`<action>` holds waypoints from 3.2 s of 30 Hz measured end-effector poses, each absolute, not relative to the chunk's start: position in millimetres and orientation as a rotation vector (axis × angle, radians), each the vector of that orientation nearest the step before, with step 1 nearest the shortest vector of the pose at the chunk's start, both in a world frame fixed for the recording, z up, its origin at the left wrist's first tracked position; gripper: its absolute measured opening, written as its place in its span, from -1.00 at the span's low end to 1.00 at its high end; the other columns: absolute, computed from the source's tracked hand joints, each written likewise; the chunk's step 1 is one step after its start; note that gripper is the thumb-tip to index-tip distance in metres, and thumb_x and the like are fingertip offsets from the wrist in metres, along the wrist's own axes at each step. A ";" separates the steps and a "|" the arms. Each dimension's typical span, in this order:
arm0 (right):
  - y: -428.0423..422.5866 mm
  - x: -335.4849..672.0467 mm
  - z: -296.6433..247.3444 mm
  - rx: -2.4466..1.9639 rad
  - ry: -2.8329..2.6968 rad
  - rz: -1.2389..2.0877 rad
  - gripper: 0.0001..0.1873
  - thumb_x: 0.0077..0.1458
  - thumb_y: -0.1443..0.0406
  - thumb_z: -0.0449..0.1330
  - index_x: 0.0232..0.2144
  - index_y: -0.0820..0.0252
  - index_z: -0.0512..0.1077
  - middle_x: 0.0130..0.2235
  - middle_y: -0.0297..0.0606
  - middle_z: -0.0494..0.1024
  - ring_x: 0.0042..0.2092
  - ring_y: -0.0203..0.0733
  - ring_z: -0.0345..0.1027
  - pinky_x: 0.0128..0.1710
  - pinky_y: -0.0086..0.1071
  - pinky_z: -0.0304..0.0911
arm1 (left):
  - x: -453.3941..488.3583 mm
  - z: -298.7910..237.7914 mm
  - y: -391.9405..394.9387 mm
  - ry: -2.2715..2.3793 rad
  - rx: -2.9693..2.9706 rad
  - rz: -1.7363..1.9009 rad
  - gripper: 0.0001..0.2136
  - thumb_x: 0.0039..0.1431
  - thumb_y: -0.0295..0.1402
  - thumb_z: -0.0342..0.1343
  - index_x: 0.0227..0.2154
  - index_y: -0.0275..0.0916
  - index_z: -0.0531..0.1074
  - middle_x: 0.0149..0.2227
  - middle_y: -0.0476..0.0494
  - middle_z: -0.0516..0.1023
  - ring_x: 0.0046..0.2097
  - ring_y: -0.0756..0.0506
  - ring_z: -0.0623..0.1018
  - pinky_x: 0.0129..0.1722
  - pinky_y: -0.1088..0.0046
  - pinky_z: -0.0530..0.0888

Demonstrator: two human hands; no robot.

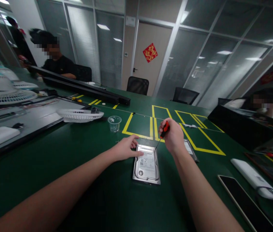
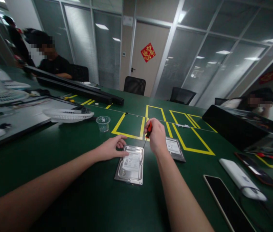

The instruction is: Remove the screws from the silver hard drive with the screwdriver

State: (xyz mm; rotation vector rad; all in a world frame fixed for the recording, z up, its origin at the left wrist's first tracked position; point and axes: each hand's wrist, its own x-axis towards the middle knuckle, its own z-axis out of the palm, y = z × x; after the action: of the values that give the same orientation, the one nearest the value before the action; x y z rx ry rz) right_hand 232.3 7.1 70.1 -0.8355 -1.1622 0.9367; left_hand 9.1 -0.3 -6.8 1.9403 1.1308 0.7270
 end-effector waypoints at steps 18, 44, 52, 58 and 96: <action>-1.9 237.3 56.5 -0.790 -1.142 0.759 -0.77 0.32 0.09 0.19 -0.33 0.06 0.35 -0.49 -0.47 0.40 -0.52 -0.35 0.27 -0.59 -0.48 0.12 | 8.1 -5.7 -1.8 1.146 1.930 0.706 -0.15 -0.02 0.01 0.47 0.26 -0.31 0.34 0.01 -0.29 0.59 -0.05 -0.25 0.59 -0.03 0.17 0.55; -5.8 235.4 45.0 -0.742 -1.162 0.834 -0.67 0.31 -0.04 0.25 -0.04 -0.01 0.43 -0.35 -0.43 0.42 -0.36 -0.31 0.37 -0.39 -0.42 0.24 | 6.9 -7.6 -1.2 1.141 1.908 0.714 -0.13 -0.04 0.04 0.48 0.27 -0.26 0.33 0.02 -0.30 0.58 -0.03 -0.26 0.59 -0.02 0.15 0.54; -5.7 235.8 39.6 -0.701 -1.149 0.909 -0.70 0.16 0.17 0.38 -0.10 -0.01 0.41 -0.17 -0.36 0.53 -0.27 -0.29 0.44 -0.20 -0.34 0.36 | 7.9 -7.6 -0.9 1.129 1.910 0.747 -0.16 -0.05 -0.01 0.49 0.24 -0.27 0.36 -0.02 -0.27 0.60 -0.08 -0.24 0.59 -0.05 0.15 0.55; -7.3 228.7 40.9 -0.667 -1.115 0.930 -0.74 0.27 0.02 0.28 -0.09 -0.03 0.53 -0.27 -0.36 0.40 -0.37 -0.32 0.28 -0.35 -0.37 0.27 | 7.3 -8.7 -0.7 1.125 1.924 0.736 -0.19 -0.03 -0.02 0.48 0.23 -0.28 0.36 -0.01 -0.29 0.60 -0.07 -0.24 0.59 -0.04 0.15 0.55; -5.8 254.2 30.4 -0.972 -1.442 0.034 -0.75 0.26 0.23 0.31 -0.04 0.01 0.41 -0.15 -0.26 0.45 -0.16 -0.10 0.35 -0.13 -0.18 0.34 | 6.6 -5.6 -1.9 1.122 1.902 0.738 -0.18 -0.05 -0.04 0.49 0.24 -0.26 0.37 -0.02 -0.27 0.60 -0.06 -0.24 0.60 -0.03 0.16 0.54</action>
State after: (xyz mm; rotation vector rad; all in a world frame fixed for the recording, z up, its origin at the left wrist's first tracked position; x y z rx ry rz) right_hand 254.2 -5.8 30.4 -0.9721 -1.4417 0.0342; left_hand 6.6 -1.9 -5.6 1.9024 1.1218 0.7378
